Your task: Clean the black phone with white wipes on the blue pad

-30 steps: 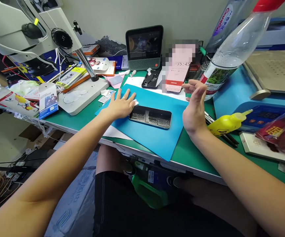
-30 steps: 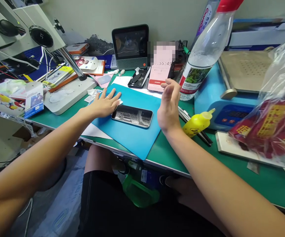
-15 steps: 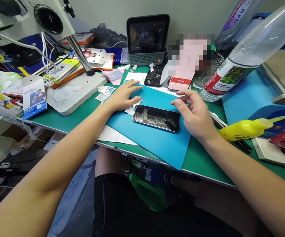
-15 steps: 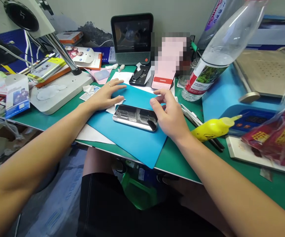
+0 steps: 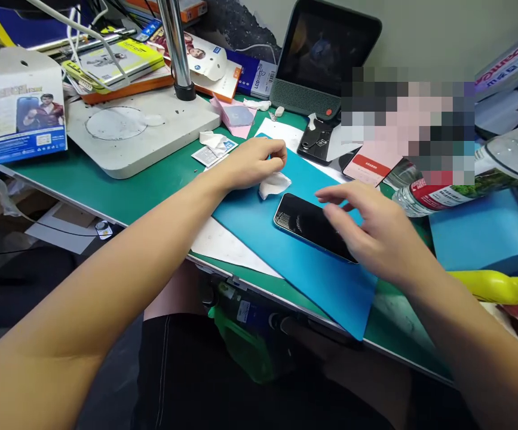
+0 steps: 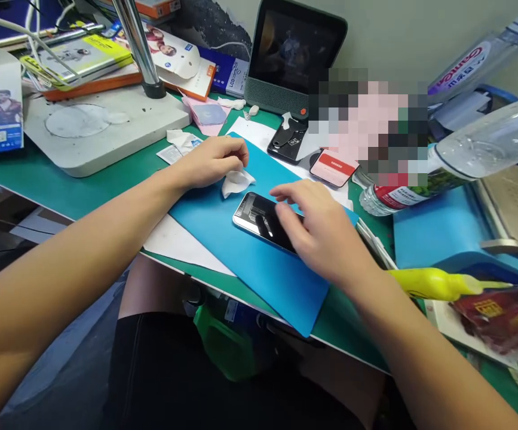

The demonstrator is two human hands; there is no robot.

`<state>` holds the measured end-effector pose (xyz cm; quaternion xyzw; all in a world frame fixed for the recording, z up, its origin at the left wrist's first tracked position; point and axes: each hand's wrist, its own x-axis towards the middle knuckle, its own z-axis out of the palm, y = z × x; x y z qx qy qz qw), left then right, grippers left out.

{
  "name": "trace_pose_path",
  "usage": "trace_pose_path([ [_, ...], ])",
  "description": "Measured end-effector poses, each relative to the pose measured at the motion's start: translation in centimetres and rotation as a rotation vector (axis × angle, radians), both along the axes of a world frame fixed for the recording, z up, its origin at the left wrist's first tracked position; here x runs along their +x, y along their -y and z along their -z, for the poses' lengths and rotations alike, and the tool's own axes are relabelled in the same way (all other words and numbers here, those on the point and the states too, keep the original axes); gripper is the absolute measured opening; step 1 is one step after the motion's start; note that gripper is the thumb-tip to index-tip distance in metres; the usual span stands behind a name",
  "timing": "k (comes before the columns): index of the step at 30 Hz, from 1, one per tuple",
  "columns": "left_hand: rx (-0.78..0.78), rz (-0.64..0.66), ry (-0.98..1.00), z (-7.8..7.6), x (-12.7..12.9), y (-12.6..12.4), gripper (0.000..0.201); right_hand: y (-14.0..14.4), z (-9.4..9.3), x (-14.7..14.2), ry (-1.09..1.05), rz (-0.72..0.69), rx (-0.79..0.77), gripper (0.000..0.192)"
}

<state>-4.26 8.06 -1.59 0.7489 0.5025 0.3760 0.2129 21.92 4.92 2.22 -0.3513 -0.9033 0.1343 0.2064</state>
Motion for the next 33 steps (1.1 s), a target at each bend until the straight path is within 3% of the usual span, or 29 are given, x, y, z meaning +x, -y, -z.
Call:
trace_pose_path([
  [2,-0.031,0.012,-0.018,-0.2,0.1,0.3,0.014,-0.4,0.0,-1.6,0.095,-0.055,-0.002,0.033],
  [7,-0.122,0.022,0.036,-0.7,0.1,0.7,0.041,-1.2,1.0,-3.3,0.233,-0.09,-0.036,0.067],
  [14,-0.08,0.047,0.082,-0.7,0.0,0.5,0.03,-1.2,1.8,-3.3,0.233,-0.101,-0.026,0.078],
  [24,-0.107,-0.008,0.118,-0.7,0.4,1.0,0.03,-0.9,2.5,-3.6,0.212,-0.088,-0.004,0.08],
  [33,-0.084,0.013,0.15,-0.5,0.3,1.0,0.045,-0.2,2.6,-4.0,0.279,-0.043,0.081,0.076],
])
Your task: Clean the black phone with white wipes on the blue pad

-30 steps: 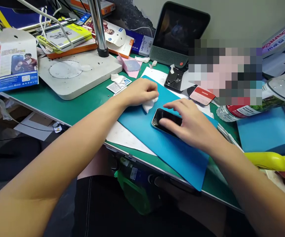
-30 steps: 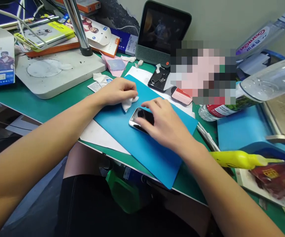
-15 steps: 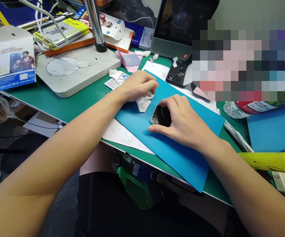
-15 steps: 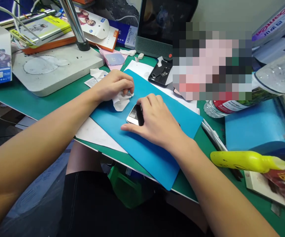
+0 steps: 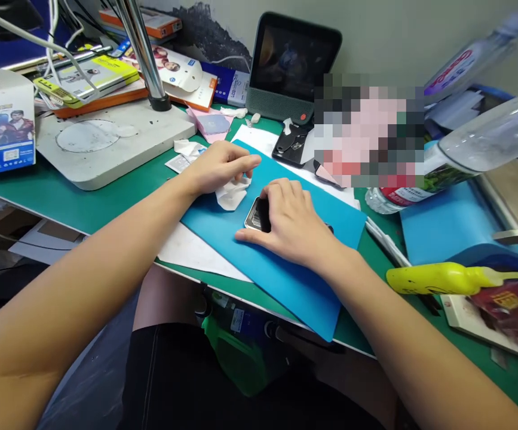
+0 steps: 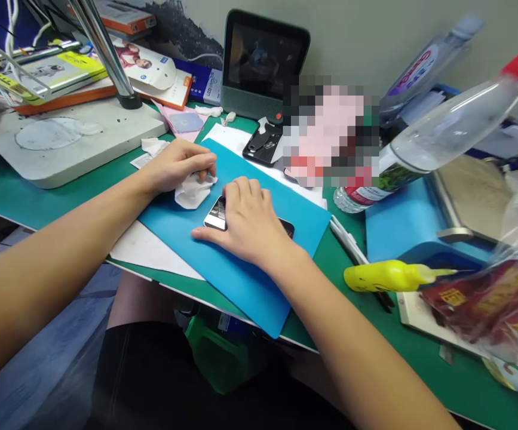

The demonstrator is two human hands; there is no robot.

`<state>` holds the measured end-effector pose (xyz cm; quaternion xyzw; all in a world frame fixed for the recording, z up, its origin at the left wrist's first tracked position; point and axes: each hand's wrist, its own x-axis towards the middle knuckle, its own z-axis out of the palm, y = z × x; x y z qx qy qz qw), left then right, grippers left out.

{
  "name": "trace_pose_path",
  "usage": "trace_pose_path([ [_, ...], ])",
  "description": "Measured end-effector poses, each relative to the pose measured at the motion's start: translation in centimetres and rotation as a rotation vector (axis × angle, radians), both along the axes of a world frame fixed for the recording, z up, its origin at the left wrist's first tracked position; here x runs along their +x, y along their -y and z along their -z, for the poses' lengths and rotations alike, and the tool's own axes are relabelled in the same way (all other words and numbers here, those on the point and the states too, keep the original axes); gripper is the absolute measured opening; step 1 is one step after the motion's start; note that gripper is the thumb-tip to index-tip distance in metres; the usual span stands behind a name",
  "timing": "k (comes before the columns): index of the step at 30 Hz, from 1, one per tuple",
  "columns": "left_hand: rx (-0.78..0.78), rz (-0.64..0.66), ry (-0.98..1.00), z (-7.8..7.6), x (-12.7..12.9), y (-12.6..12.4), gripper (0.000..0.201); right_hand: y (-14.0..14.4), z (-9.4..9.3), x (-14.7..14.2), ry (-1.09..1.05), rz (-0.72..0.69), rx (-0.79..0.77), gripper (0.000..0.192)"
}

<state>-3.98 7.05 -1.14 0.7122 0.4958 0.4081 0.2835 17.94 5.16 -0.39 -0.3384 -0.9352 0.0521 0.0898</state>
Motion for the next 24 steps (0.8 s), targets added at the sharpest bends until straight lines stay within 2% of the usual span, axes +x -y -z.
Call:
trace_pose_path([
  [5,-0.033,-0.001,-0.027,-0.2,-0.1,0.2,0.046,0.1,-0.3,0.2,0.001,-0.008,-0.04,0.076],
  [9,-0.023,0.013,-0.068,-0.3,0.0,0.4,0.047,0.4,-0.7,0.2,0.011,-0.011,0.041,0.073],
  [11,-0.022,0.033,-0.089,-0.3,0.1,0.2,0.047,0.7,-0.8,-0.1,0.043,0.025,0.065,0.065],
  [13,-0.01,0.028,-0.099,-0.2,0.2,0.0,0.049,0.8,-0.7,-0.5,0.074,0.057,0.075,0.065],
  [20,-0.03,0.017,-0.085,-0.2,-0.3,0.0,0.05,0.8,-0.4,-2.0,0.084,0.129,0.061,0.089],
  [24,0.022,0.025,-0.023,-0.2,-0.3,0.0,0.045,0.4,-0.2,-2.0,0.049,0.142,0.016,0.095],
])
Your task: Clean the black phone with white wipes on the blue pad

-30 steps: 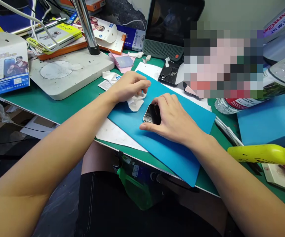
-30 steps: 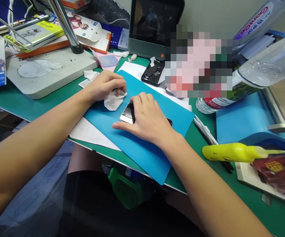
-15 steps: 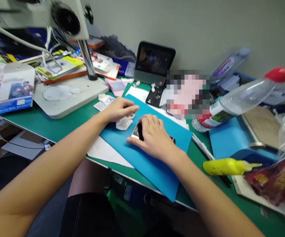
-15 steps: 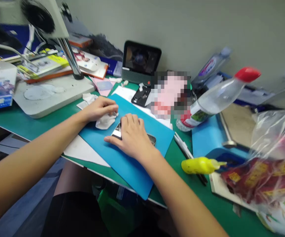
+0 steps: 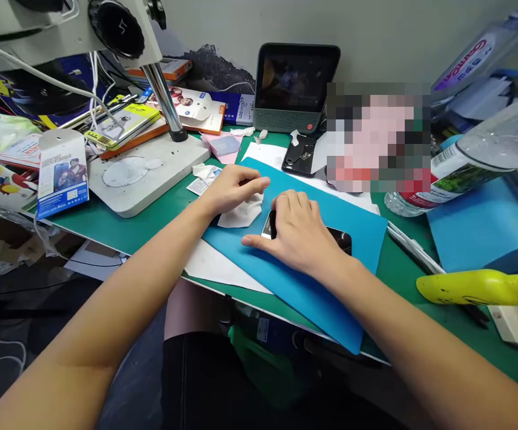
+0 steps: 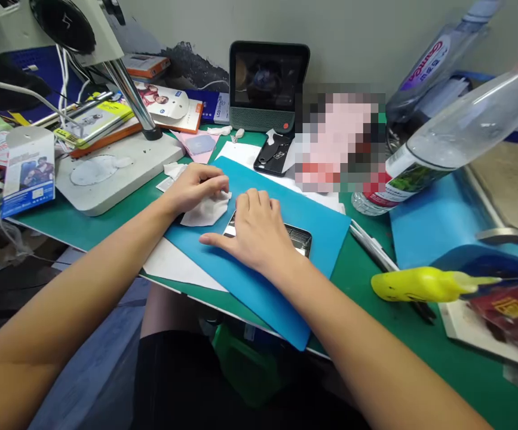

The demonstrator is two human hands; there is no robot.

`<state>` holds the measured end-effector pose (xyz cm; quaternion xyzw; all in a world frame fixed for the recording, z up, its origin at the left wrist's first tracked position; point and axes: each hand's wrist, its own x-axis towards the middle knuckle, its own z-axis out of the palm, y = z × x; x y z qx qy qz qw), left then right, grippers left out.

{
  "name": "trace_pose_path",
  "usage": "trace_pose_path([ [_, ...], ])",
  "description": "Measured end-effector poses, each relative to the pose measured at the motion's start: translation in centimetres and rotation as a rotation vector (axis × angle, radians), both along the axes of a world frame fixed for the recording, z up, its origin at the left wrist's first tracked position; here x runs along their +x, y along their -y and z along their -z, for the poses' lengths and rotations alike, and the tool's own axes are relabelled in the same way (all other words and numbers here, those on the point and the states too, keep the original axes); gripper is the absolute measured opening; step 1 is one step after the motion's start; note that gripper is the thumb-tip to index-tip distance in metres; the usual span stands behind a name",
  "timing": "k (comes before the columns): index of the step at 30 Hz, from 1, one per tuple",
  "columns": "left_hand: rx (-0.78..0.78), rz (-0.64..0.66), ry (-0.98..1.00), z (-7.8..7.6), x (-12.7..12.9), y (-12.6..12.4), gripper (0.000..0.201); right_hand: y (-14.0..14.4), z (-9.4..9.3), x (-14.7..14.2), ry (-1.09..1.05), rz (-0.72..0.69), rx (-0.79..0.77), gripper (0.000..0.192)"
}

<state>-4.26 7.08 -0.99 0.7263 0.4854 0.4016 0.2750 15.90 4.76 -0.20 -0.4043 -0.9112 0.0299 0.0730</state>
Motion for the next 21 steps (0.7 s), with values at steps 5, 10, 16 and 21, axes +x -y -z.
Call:
trace_pose_path([
  [5,0.021,-0.004,-0.017,-0.2,0.13,0.11,0.042,0.02,-0.11,-0.04,-0.024,0.017,-0.045,0.095],
  [10,0.025,-0.004,-0.017,-0.13,0.15,0.24,0.042,-0.08,0.22,-0.08,-0.067,0.013,-0.032,0.088],
  [16,0.002,0.012,-0.027,-0.03,-0.01,0.18,0.042,-0.1,0.35,-0.06,-0.096,0.024,-0.036,0.082],
  [21,0.086,-0.032,-0.091,-0.04,-0.24,0.07,0.041,-0.07,0.57,0.01,-0.119,0.021,-0.003,0.075],
])
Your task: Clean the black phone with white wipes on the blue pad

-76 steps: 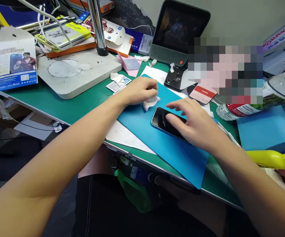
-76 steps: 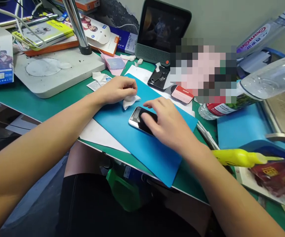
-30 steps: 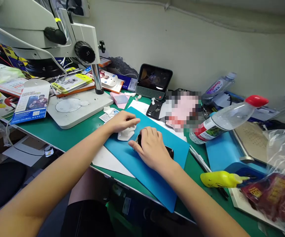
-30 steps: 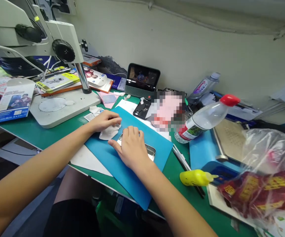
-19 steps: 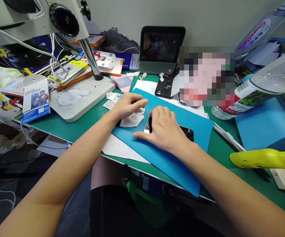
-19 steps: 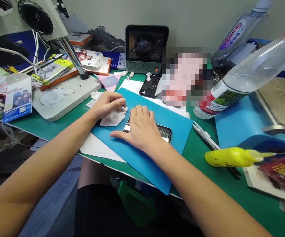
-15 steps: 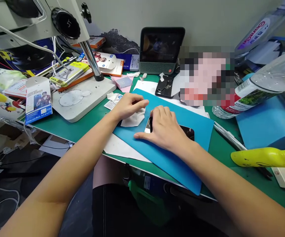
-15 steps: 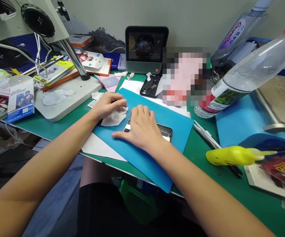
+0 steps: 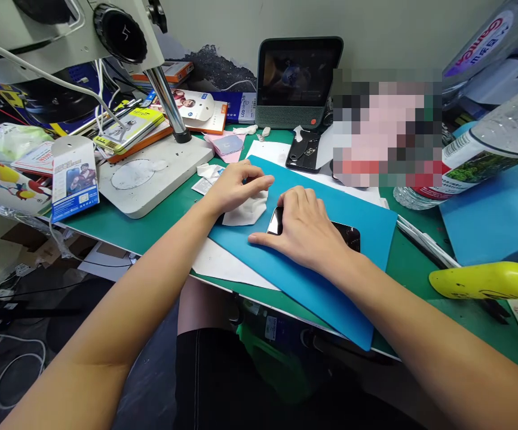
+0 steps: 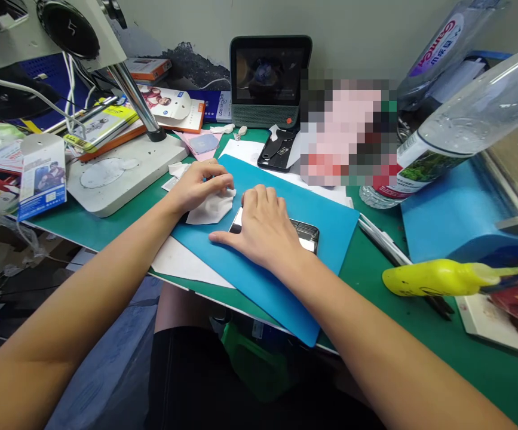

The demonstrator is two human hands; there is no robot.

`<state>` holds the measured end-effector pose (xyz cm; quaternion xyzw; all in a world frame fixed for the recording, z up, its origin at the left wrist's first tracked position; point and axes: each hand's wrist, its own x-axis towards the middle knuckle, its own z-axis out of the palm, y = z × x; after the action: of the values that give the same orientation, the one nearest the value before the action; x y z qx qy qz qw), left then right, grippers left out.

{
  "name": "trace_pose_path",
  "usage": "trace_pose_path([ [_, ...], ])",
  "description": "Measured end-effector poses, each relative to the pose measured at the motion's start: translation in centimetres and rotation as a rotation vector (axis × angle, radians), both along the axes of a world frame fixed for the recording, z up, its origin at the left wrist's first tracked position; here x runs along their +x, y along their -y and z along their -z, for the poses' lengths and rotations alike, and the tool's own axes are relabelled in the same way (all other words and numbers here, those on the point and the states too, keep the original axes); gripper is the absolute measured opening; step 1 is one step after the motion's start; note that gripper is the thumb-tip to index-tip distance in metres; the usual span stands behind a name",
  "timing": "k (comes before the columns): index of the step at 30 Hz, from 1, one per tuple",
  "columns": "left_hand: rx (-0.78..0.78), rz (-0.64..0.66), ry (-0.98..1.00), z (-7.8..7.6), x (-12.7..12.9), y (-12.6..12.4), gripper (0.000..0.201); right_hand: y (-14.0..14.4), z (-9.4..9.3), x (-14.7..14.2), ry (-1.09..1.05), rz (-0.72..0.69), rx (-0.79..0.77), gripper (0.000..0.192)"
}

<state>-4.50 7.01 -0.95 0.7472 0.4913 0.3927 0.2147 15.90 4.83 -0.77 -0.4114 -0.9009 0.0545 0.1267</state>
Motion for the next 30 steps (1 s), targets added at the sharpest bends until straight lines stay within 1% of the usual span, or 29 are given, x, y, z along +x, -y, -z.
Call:
trace_pose_path([
  [4,0.032,-0.003,-0.014,-0.1,0.0,0.0,0.04,0.2,-0.1,0.1,0.026,0.013,-0.002,0.076],
  [8,0.022,0.014,-0.013,-0.4,0.1,0.2,0.039,0.5,-0.3,0.2,0.057,0.03,0.004,0.078],
  [14,0.0,0.026,-0.053,-0.5,0.2,0.5,0.037,0.7,-0.1,0.5,-0.001,0.01,0.047,0.079],
  [20,-0.038,0.011,-0.059,-0.3,0.3,0.6,0.037,0.7,0.2,0.7,-0.05,-0.006,0.053,0.079],
  [25,-0.041,0.005,-0.06,-0.2,0.1,0.5,0.037,0.8,0.2,0.8,-0.068,-0.009,0.059,0.074],
  [30,-0.041,-0.001,-0.061,-0.4,0.3,0.6,0.036,0.8,0.2,1.1,-0.093,-0.027,0.098,0.07],
])
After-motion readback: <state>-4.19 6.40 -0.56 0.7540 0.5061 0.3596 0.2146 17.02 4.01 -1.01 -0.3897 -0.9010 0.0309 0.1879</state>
